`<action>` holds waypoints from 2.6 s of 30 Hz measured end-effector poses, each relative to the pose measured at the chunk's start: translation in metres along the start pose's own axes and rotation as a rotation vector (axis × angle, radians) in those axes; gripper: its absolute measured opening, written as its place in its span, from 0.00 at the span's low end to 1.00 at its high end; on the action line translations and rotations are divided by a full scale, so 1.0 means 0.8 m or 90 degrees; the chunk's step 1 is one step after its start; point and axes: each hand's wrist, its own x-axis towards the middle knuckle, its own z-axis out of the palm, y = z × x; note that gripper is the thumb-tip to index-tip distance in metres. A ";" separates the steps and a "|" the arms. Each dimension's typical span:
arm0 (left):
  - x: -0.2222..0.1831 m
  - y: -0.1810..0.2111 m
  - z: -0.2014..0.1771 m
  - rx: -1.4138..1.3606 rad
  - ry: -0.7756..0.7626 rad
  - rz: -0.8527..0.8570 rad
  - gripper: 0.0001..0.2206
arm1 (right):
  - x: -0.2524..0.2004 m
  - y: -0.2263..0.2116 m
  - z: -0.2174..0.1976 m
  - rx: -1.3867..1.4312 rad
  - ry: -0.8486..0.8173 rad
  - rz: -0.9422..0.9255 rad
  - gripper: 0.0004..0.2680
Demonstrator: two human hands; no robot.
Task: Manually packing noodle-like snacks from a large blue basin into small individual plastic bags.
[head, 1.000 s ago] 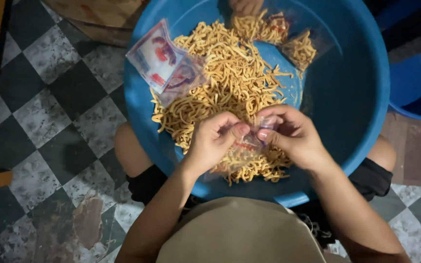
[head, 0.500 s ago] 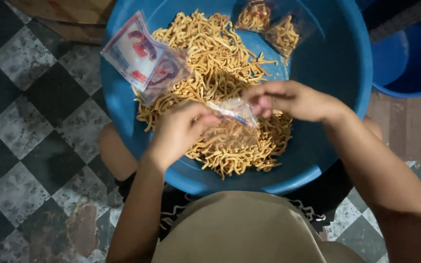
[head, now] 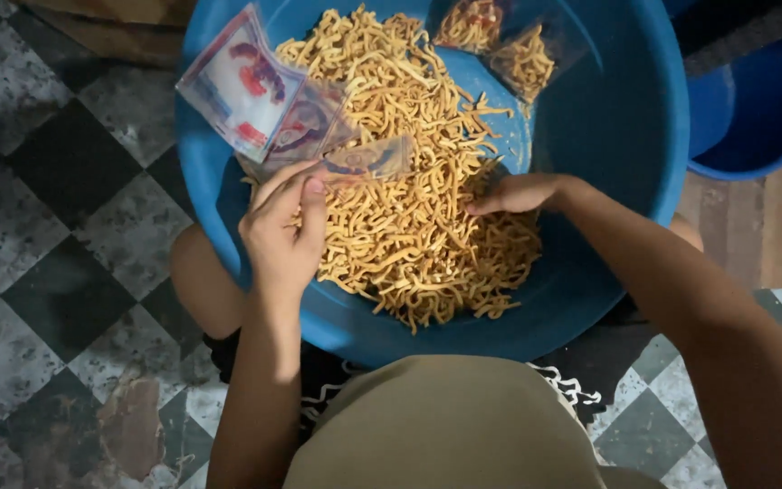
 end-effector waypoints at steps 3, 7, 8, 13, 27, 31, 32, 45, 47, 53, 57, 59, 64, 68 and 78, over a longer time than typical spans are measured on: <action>-0.003 0.000 0.003 0.014 -0.003 -0.016 0.06 | 0.030 0.028 0.007 0.081 0.005 0.087 0.33; -0.003 -0.002 0.005 0.031 0.019 -0.005 0.06 | 0.017 0.015 0.023 -0.075 -0.118 -0.010 0.24; -0.003 -0.003 0.006 0.041 0.029 0.007 0.07 | 0.006 0.002 0.026 -0.153 -0.145 -0.034 0.34; -0.002 -0.003 0.006 0.009 0.038 0.010 0.12 | -0.052 -0.035 0.030 -0.143 -0.179 -0.028 0.38; 0.002 0.000 0.006 -0.010 0.033 0.020 0.13 | -0.105 -0.089 0.068 -0.094 -0.221 -0.054 0.43; 0.002 0.000 0.005 -0.033 0.050 0.007 0.14 | -0.104 -0.090 0.082 -0.095 -0.258 -0.097 0.40; 0.003 0.000 0.005 -0.041 0.058 0.016 0.14 | -0.105 -0.093 0.088 -0.121 -0.262 -0.142 0.36; 0.004 0.004 0.006 -0.038 0.072 0.017 0.12 | -0.087 -0.075 0.106 -0.023 -0.275 -0.175 0.38; 0.004 0.004 0.006 -0.046 0.071 0.007 0.11 | -0.077 -0.065 0.107 0.008 -0.301 -0.121 0.39; 0.000 -0.002 0.009 -0.046 0.065 -0.008 0.08 | -0.088 -0.080 0.093 0.052 -0.288 0.001 0.45; -0.003 -0.001 0.007 -0.047 0.040 -0.002 0.11 | -0.046 -0.003 0.085 0.559 -0.268 -0.032 0.13; -0.007 -0.002 0.009 -0.026 0.006 0.008 0.13 | -0.033 0.007 0.084 0.730 -0.343 -0.027 0.14; -0.015 0.043 0.036 0.085 -0.147 0.021 0.14 | -0.107 -0.052 0.079 0.933 -0.405 -0.306 0.21; -0.007 0.094 0.055 0.074 -0.351 -0.069 0.17 | -0.177 -0.107 0.079 1.120 -0.168 -0.289 0.23; -0.015 0.127 0.056 0.078 -0.475 -0.185 0.22 | -0.255 -0.105 0.064 1.002 -0.022 -0.321 0.25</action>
